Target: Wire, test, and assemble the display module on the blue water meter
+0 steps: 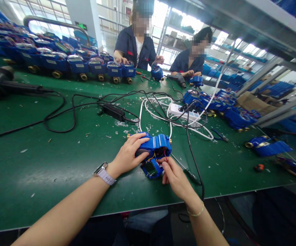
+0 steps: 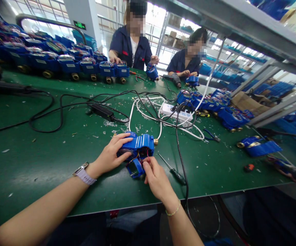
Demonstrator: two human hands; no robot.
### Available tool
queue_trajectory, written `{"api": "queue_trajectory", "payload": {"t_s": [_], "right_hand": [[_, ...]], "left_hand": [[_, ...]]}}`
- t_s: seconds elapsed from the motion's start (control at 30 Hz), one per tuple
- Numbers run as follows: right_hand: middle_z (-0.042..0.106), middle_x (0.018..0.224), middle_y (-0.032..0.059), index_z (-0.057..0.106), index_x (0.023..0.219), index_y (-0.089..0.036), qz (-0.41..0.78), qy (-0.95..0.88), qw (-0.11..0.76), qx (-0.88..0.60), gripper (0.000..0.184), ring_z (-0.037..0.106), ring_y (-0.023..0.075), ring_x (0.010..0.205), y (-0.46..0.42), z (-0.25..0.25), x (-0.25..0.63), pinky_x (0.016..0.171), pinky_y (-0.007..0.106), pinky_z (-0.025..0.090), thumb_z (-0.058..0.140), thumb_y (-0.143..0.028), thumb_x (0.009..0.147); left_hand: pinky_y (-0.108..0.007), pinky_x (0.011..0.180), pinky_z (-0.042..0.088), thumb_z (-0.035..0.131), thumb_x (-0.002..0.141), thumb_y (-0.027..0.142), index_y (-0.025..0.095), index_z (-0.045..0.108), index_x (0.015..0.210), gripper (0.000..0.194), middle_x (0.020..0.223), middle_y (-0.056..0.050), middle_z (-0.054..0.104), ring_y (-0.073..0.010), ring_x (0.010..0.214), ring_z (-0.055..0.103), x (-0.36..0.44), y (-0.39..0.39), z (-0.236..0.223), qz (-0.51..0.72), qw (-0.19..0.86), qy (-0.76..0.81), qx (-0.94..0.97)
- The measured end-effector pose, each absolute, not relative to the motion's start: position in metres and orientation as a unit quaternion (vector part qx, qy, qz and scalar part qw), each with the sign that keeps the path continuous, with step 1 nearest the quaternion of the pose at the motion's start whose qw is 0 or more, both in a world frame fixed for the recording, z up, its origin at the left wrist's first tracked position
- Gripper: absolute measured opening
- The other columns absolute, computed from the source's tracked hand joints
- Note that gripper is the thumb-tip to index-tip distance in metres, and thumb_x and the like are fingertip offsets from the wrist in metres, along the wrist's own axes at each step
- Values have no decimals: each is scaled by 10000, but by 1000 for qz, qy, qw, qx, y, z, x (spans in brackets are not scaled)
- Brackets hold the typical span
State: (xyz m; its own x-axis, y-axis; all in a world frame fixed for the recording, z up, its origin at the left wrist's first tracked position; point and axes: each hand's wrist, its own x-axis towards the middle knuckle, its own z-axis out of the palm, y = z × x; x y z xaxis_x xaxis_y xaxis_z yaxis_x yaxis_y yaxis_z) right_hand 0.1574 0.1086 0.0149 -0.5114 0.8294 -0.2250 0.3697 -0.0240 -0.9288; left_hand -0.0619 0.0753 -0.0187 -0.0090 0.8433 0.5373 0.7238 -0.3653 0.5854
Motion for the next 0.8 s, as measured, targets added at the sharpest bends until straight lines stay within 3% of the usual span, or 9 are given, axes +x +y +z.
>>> {"api": "queue_trajectory", "payload": {"t_s": [0.1, 0.2, 0.33, 0.53, 0.63, 0.8], "right_hand": [[639, 862, 17, 535, 967, -211, 641, -587, 224, -441, 480, 494, 104, 428, 107, 9, 154, 404, 231, 361, 544, -672, 835], [592, 1063, 22, 536, 978, -212, 696, -510, 262, -432, 516, 457, 51, 442, 102, 6, 153, 394, 211, 361, 633, -676, 775], [565, 915, -23, 588, 971, -210, 736, -437, 298, -423, 494, 384, 14, 419, 98, 2, 156, 384, 172, 301, 741, -617, 735], [612, 963, -9, 669, 1010, -218, 759, -399, 328, -396, 447, 327, -16, 392, 95, -4, 159, 369, 155, 263, 809, -529, 721], [636, 979, 19, 679, 1050, -209, 761, -401, 336, -384, 458, 407, 12, 434, 89, -6, 157, 397, 166, 325, 790, -533, 748], [612, 645, 9, 600, 1256, -193, 734, -489, 319, -348, 518, 554, 114, 573, 78, -5, 157, 535, 193, 439, 669, -538, 876]], "left_hand": [[-514, 1111, 378, 597, 894, 273, 195, 484, 1317, 445, 1405, -145, 500, -289, 1311, 464, -62, 75, -19, 439, 68, 557, 702], [-516, 1114, 374, 598, 893, 277, 193, 490, 1313, 442, 1402, -147, 503, -289, 1310, 466, -63, 75, -20, 440, 68, 557, 701], [-537, 1129, 349, 599, 892, 283, 205, 486, 1317, 447, 1406, -141, 503, -290, 1314, 466, -64, 76, -22, 439, 66, 555, 703], [-523, 1123, 363, 599, 893, 276, 196, 490, 1312, 440, 1401, -143, 504, -281, 1312, 467, -64, 77, -21, 440, 68, 551, 706], [-522, 1125, 361, 596, 895, 275, 193, 491, 1309, 436, 1404, -144, 503, -281, 1313, 466, -64, 76, -21, 441, 69, 552, 704], [-531, 1141, 338, 589, 899, 281, 198, 490, 1306, 427, 1407, -138, 502, -281, 1320, 463, -64, 76, -21, 441, 69, 550, 706]]}}
